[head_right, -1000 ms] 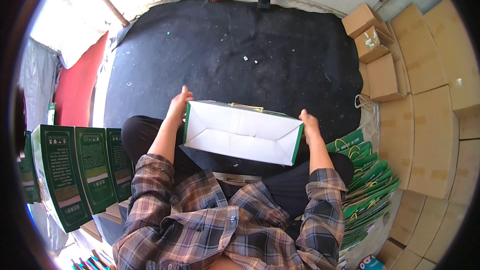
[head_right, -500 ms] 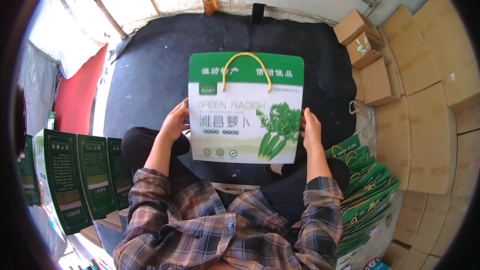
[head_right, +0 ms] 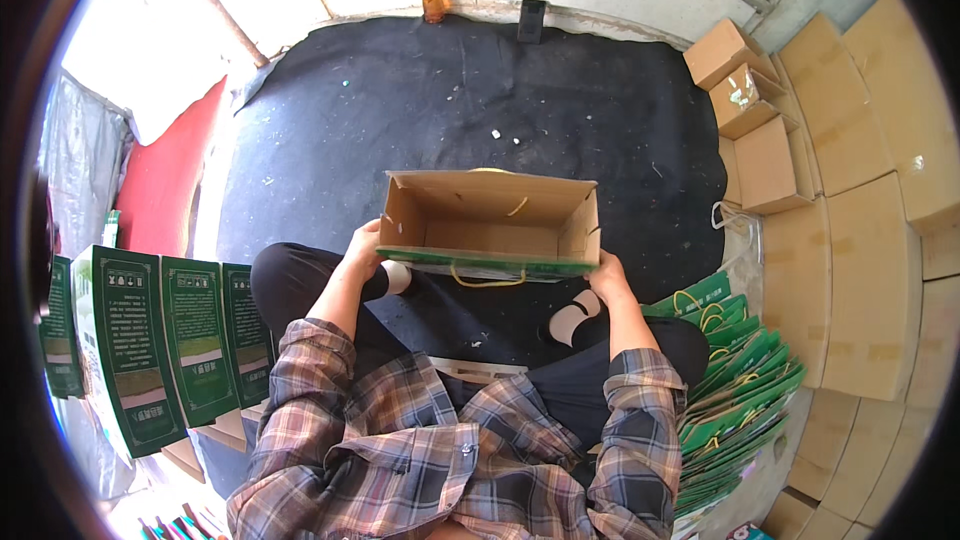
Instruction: Folding and assembling cardboard produce boxes for green radishes.
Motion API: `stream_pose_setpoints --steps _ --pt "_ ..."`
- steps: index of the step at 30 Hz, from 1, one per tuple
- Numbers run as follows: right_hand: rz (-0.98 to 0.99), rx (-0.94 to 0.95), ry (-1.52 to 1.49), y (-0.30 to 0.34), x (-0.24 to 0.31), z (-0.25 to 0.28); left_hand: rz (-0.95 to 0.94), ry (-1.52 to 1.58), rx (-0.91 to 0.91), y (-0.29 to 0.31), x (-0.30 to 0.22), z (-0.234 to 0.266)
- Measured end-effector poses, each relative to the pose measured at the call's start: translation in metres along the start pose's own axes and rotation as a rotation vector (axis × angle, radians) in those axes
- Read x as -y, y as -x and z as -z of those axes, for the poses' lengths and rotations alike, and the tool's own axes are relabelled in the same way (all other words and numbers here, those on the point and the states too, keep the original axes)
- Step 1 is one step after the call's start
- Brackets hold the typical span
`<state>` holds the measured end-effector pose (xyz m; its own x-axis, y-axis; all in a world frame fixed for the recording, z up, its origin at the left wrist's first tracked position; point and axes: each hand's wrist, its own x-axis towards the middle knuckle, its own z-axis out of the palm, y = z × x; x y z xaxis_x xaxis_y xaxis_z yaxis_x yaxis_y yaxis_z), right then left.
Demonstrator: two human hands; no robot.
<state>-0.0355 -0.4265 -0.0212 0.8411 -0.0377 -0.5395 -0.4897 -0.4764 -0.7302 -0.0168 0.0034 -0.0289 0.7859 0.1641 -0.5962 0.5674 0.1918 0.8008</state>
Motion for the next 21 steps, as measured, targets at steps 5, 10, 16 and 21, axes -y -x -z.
stream_pose_setpoints --steps 5,10,16,21 --pt "-0.058 -0.05 0.062 0.006 0.026 0.019 -0.174 -0.196 -0.101 0.002 -0.014 -0.001" --pt "0.073 -0.118 -0.288 0.007 0.04 0.017 -0.19 -0.334 0.015 0.016 -0.022 -0.006" --pt "0.071 0.089 -0.405 0.007 0.048 0.012 -0.08 -0.419 0.264 0.035 -0.04 -0.006" --pt "-0.004 0.143 -0.378 -0.002 0.039 0.02 -0.188 -0.693 0.516 0.052 -0.059 -0.003"
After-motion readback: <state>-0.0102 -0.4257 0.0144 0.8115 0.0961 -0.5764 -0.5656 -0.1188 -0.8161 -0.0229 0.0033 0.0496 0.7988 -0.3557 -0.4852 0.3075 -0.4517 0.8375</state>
